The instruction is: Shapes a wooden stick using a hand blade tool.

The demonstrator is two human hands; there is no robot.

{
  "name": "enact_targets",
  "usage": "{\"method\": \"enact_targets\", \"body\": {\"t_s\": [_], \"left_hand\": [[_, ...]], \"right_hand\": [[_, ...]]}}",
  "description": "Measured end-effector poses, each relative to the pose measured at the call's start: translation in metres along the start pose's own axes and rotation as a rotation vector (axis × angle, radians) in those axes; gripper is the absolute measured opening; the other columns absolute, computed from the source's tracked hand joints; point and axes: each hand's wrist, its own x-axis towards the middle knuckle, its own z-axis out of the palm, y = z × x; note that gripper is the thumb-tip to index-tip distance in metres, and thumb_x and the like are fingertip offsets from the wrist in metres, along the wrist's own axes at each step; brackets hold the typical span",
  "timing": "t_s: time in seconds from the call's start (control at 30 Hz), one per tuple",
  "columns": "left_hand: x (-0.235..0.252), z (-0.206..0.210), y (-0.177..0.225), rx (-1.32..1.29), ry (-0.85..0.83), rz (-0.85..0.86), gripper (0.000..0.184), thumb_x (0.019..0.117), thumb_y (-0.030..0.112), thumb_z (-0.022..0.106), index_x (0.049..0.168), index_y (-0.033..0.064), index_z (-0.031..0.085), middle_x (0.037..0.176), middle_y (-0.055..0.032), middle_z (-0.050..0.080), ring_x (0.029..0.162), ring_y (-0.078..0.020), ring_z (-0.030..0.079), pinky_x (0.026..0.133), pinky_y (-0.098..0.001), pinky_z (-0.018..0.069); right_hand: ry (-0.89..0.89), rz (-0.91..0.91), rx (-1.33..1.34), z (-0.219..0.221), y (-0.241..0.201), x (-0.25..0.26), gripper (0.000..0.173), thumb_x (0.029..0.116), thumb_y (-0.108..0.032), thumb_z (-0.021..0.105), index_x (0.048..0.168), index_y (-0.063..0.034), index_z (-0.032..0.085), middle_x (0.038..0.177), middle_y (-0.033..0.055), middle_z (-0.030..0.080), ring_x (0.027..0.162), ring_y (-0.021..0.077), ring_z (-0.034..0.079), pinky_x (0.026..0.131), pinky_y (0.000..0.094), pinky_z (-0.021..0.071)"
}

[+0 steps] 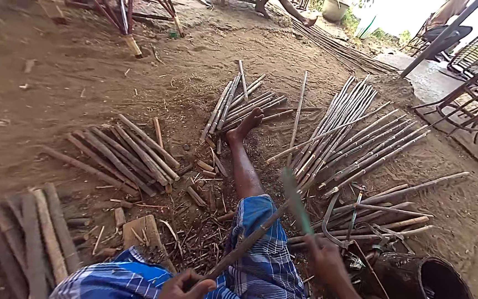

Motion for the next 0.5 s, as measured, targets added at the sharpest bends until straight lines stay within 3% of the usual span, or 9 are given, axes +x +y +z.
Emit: {"method": "enact_targets", "body": {"t_s": [0.03, 0.1, 0.2, 0.23, 0.3, 0.33, 0.4, 0.47, 0.5], "left_hand": [[0.009, 0.012, 0.004, 0.001, -0.006, -0.041, 0.040, 0.0773, 0.044, 0.086, 0.083, 0.0078, 0.069, 0.067, -0.0006, 0.064, 0.056, -0.0119, 0.058, 0.054, -0.0332, 0.0505], [0.025, 0.025, 0.008, -0.033, -0.026, -0.073, 0.041, 0.0735, 0.045, 0.088, 0.079, 0.0092, 0.068, 0.065, -0.0002, 0.064, 0.054, -0.0115, 0.058, 0.053, -0.0320, 0.0498], [0.030, 0.039, 0.015, -0.065, -0.021, -0.118, 0.039, 0.0755, 0.043, 0.088, 0.076, 0.0092, 0.069, 0.062, -0.0014, 0.063, 0.051, -0.0121, 0.056, 0.050, -0.0311, 0.0478], [0.030, 0.044, 0.017, -0.089, -0.017, -0.146, 0.038, 0.0766, 0.041, 0.088, 0.075, 0.0085, 0.068, 0.061, -0.0022, 0.063, 0.049, -0.0119, 0.055, 0.048, -0.0299, 0.0455], [0.036, 0.051, 0.025, -0.145, -0.021, -0.192, 0.036, 0.0797, 0.036, 0.088, 0.075, 0.0069, 0.067, 0.059, -0.0030, 0.063, 0.047, -0.0115, 0.054, 0.046, -0.0283, 0.0440], [0.037, 0.052, 0.026, -0.175, -0.032, -0.222, 0.035, 0.0813, 0.033, 0.087, 0.075, 0.0060, 0.067, 0.059, -0.0035, 0.063, 0.046, -0.0113, 0.053, 0.045, -0.0276, 0.0430], [0.041, 0.050, 0.028, -0.230, -0.066, -0.264, 0.035, 0.0840, 0.033, 0.085, 0.074, 0.0057, 0.066, 0.058, -0.0044, 0.062, 0.043, -0.0104, 0.050, 0.041, -0.0258, 0.0394], [0.041, 0.048, 0.028, -0.249, -0.126, -0.296, 0.039, 0.0900, 0.038, 0.079, 0.073, 0.0056, 0.065, 0.057, -0.0054, 0.061, 0.040, -0.0102, 0.047, 0.038, -0.0245, 0.0358], [0.039, 0.046, 0.029, -0.241, -0.146, -0.302, 0.041, 0.0920, 0.040, 0.077, 0.073, 0.0055, 0.065, 0.056, -0.0063, 0.062, 0.038, -0.0106, 0.047, 0.036, -0.0245, 0.0357]], "right_hand": [[-0.102, -0.031, -0.136, 0.013, 0.004, -0.011, 0.056, 0.1022, -0.058, 0.049, 0.093, -0.0073, 0.071, 0.068, 0.0067, 0.062, 0.061, 0.0224, 0.061, 0.062, 0.0475, 0.0533], [-0.098, -0.031, -0.168, 0.009, 0.013, -0.013, 0.056, 0.0982, -0.065, 0.051, 0.089, -0.0135, 0.072, 0.067, 0.0021, 0.061, 0.060, 0.0191, 0.061, 0.060, 0.0460, 0.0529], [0.109, 0.070, 0.117, -0.004, 0.021, 0.002, 0.054, 0.1037, -0.054, 0.052, 0.083, -0.0047, 0.061, 0.055, 0.0042, 0.052, 0.042, 0.0172, 0.050, 0.039, 0.0371, 0.0468], [0.081, 0.063, 0.118, 0.003, 0.023, -0.005, 0.054, 0.1045, -0.052, 0.051, 0.084, -0.0037, 0.061, 0.056, 0.0050, 0.053, 0.043, 0.0177, 0.051, 0.040, 0.0375, 0.0478], [-0.124, -0.066, -0.166, 0.021, 0.019, -0.031, 0.056, 0.1036, -0.055, 0.049, 0.089, -0.0060, 0.071, 0.067, 0.0092, 0.063, 0.062, 0.0250, 0.064, 0.060, 0.0502, 0.0546], [-0.170, -0.113, -0.269, 0.025, 0.019, -0.039, 0.058, 0.1029, -0.060, 0.045, 0.088, -0.0094, 0.069, 0.067, 0.0081, 0.062, 0.064, 0.0255, 0.065, 0.061, 0.0521, 0.0538], [-0.036, -0.010, -0.123, 0.018, 0.019, -0.027, 0.057, 0.1013, -0.058, 0.051, 0.087, -0.0064, 0.069, 0.064, 0.0063, 0.059, 0.057, 0.0218, 0.059, 0.056, 0.0461, 0.0518], [0.122, 0.103, 0.083, 0.014, 0.027, -0.009, 0.057, 0.1042, -0.055, 0.049, 0.085, -0.0036, 0.063, 0.057, 0.0058, 0.054, 0.044, 0.0195, 0.052, 0.042, 0.0397, 0.0485], [0.099, 0.104, 0.057, 0.017, 0.029, -0.011, 0.057, 0.1042, -0.056, 0.047, 0.087, -0.0045, 0.064, 0.058, 0.0058, 0.056, 0.045, 0.0201, 0.054, 0.044, 0.0413, 0.0498]]}}
